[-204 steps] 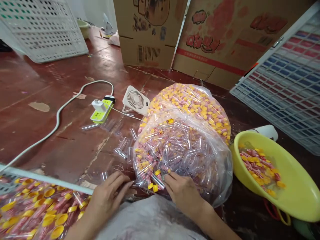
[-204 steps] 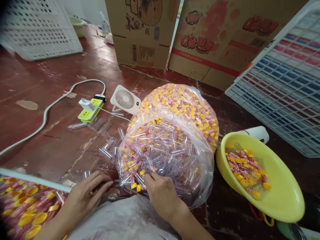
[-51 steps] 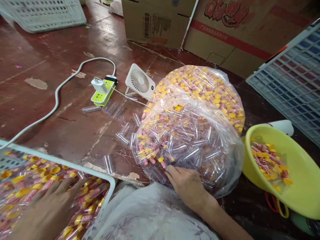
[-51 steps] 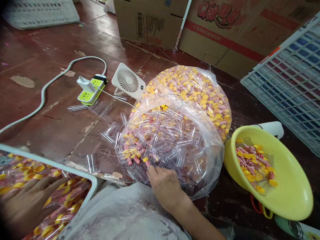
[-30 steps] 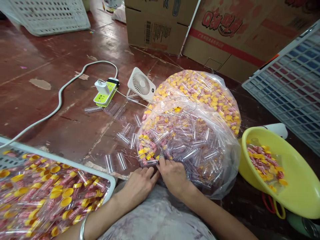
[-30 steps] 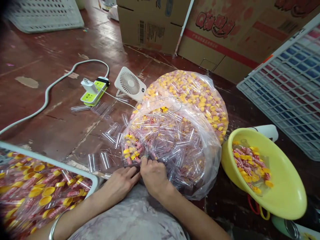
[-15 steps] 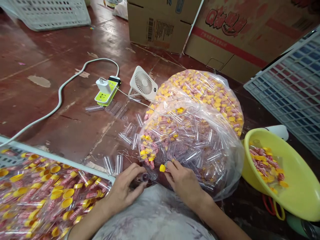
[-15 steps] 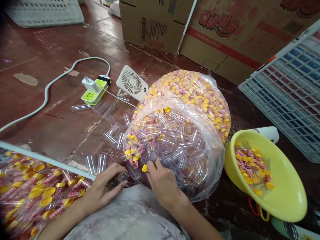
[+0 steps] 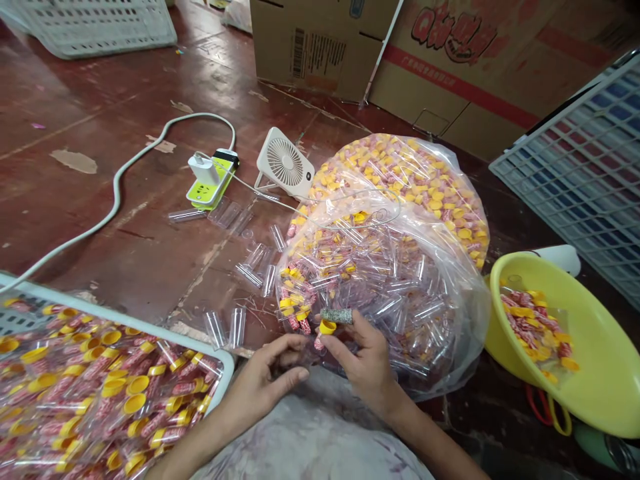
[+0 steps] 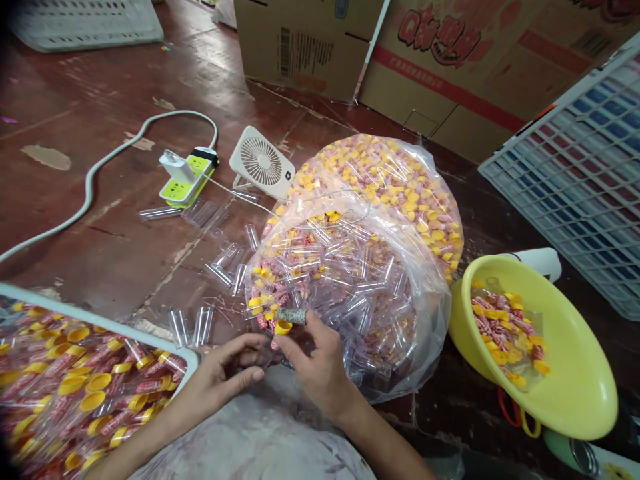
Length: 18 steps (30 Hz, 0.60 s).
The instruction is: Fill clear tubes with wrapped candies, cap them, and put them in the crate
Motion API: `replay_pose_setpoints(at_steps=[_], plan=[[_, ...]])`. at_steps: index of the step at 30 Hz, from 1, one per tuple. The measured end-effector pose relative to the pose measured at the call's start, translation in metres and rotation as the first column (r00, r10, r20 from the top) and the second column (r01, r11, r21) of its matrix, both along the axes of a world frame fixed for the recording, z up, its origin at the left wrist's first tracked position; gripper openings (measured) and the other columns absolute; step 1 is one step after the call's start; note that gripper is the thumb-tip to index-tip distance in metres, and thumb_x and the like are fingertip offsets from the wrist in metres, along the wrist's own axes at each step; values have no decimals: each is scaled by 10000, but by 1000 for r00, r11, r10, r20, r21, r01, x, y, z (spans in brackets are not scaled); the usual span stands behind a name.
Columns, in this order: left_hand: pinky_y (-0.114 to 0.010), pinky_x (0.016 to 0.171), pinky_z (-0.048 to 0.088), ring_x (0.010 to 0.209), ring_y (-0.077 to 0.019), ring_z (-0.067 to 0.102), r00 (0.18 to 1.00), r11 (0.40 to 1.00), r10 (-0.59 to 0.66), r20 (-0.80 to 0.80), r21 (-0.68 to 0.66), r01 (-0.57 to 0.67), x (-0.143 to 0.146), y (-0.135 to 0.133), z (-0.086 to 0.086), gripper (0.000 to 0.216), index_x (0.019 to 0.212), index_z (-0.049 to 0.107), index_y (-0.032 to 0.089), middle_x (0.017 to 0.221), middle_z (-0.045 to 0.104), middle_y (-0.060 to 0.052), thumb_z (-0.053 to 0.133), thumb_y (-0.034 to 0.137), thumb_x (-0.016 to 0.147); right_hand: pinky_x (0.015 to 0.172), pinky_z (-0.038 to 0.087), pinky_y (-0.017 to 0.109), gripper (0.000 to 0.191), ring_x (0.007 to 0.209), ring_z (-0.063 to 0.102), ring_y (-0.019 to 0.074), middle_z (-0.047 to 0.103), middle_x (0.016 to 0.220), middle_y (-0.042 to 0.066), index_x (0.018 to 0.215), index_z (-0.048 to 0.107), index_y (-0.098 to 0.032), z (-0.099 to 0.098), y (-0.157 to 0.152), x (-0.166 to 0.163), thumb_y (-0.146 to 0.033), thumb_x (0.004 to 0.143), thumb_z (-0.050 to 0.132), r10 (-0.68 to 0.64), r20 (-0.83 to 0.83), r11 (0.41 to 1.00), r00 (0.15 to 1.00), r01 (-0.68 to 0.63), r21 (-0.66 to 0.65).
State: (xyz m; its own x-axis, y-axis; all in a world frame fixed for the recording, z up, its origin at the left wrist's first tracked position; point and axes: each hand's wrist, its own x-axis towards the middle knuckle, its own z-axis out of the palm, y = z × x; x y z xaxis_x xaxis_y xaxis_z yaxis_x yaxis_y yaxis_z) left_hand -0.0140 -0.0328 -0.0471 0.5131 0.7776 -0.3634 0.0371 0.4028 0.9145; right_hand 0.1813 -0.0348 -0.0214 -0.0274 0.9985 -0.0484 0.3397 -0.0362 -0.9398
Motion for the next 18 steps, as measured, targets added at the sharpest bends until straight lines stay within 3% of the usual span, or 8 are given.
replay_pose_setpoints(at_steps=[4,8,10,12,15,18], plan=[[-260,787,507,855,-157,634,971,996,56,234,-86,-36,8,3,1,301,998,591,193,917,616,-4,705,428,848,877,553,323,125,1019,667,185,685,1141,89,1027,661,-193,7,7,-4,-213,927,589,135,86,973,987,-149,175],[-235,773,497,832,-132,584,940,983,132,316,-163,-84,9,3,2,288,927,605,187,859,578,16,730,430,837,951,525,383,161,1072,631,212,675,1138,117,1058,636,-163,15,11,5,-226,920,580,348,299,850,889,-434,298],[-265,802,513,863,-149,593,920,972,157,359,-220,-80,10,1,1,287,936,606,189,881,594,2,733,426,836,994,504,450,358,1135,594,266,650,1178,153,1134,600,-138,12,9,6,-346,855,683,373,428,797,823,-521,307],[-289,811,526,883,-165,608,902,960,177,394,-269,-71,12,0,-2,289,976,611,189,912,614,-17,724,420,844,1000,497,491,503,1156,571,299,632,1187,175,1170,570,-125,5,5,3,-432,804,726,338,509,784,792,-536,313],[-292,803,531,880,-173,625,902,958,172,397,-282,-59,14,-2,-7,325,1021,623,179,925,634,-34,730,423,834,937,526,488,524,1071,587,293,636,1103,158,1177,551,-129,-5,0,-4,-458,803,715,288,525,800,801,-503,328],[-278,734,539,798,-164,627,943,969,127,308,-240,-52,13,-3,-9,399,1088,621,175,883,637,-24,734,434,806,963,506,489,552,1094,578,293,629,1127,144,1161,557,-152,0,-1,-2,-467,760,769,344,525,806,779,-531,260]])
